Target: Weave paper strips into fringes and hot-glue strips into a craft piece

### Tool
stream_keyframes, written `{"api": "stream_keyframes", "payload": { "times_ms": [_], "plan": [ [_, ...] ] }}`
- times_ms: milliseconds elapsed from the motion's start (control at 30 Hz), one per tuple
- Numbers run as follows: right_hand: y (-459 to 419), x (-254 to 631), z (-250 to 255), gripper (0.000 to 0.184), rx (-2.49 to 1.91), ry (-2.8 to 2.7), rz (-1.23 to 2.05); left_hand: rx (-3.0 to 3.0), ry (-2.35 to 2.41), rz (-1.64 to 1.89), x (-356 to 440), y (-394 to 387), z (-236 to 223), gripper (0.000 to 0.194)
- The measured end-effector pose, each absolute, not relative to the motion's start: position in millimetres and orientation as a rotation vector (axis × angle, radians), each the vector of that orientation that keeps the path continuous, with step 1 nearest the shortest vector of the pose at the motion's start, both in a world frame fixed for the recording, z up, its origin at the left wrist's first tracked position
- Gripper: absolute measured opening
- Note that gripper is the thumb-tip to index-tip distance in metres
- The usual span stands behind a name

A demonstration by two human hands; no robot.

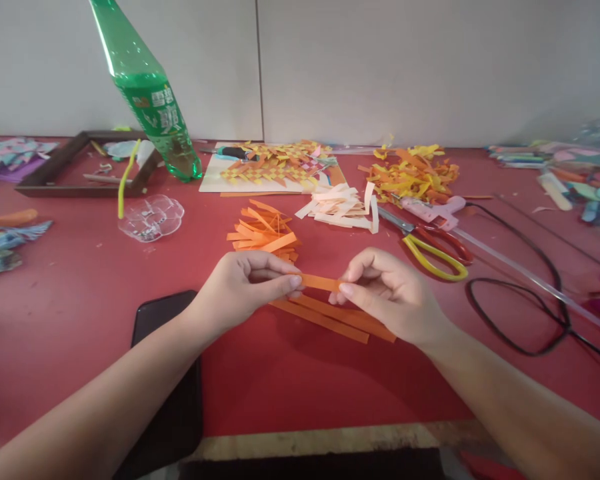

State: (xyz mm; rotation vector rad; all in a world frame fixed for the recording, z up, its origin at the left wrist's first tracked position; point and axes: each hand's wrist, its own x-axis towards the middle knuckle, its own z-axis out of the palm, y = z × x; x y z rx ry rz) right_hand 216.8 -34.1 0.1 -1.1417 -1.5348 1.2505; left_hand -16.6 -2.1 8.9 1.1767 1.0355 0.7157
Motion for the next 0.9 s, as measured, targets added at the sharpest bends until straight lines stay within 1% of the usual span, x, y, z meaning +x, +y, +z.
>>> {"api": "stream_keyframes", "payload": {
  "times_ms": [133, 300, 367, 467, 567, 600, 700, 767, 833, 900],
  "plan": [
    [-35.1, 216.8, -0.3, 0.026, -1.137, -1.523, 1.278, 1.215, 1.034, 0.741, -16.3, -1.5, 9.1, 0.016],
    [-38.7, 217.8, -2.0, 0.02, -1.204, -1.581, 1.229, 1.288, 1.065, 0.819, -16.1, -3.2, 7.2, 0.015],
    [-39.5, 219.7, -2.9, 0.016, -1.268, -1.64, 1.118, 1.333, 1.09, 0.86, -17.6, -2.0, 6.0, 0.017],
    [-38.0, 222.5, -3.8, 0.011, -1.293, -1.811, 0.856, 1.475, 1.216, 0.973, -22.8, 2.8, 4.3, 0.017],
    [-34.5, 221.6, -3.6, 0.013, -1.211, -2.162, 0.69, 1.816, 1.484, 0.992, -28.7, 8.3, 2.2, 0.01],
    [-33.7, 220.5, -3.4, 0.015, -1.192, -2.28, 0.673, 1.937, 1.566, 0.978, -30.1, 9.6, 1.3, 0.012],
    [-33.4, 216.8, -2.6, 0.021, -1.229, -2.454, 0.697, 2.189, 1.68, 1.047, -31.2, 11.3, -1.6, 0.035],
    [-34.8, 215.3, -1.6, 0.017, -1.259, -2.453, 0.733, 2.263, 1.668, 1.157, -30.0, 10.6, -2.3, 0.044],
    [-36.2, 214.8, -0.6, 0.013, -1.264, -2.446, 0.764, 2.303, 1.625, 1.206, -28.4, 8.7, -1.4, 0.043],
    [-37.0, 214.6, -0.2, 0.013, -1.258, -2.449, 0.78, 2.35, 1.553, 1.209, -27.0, 6.1, 0.9, 0.037]
  ]
}}
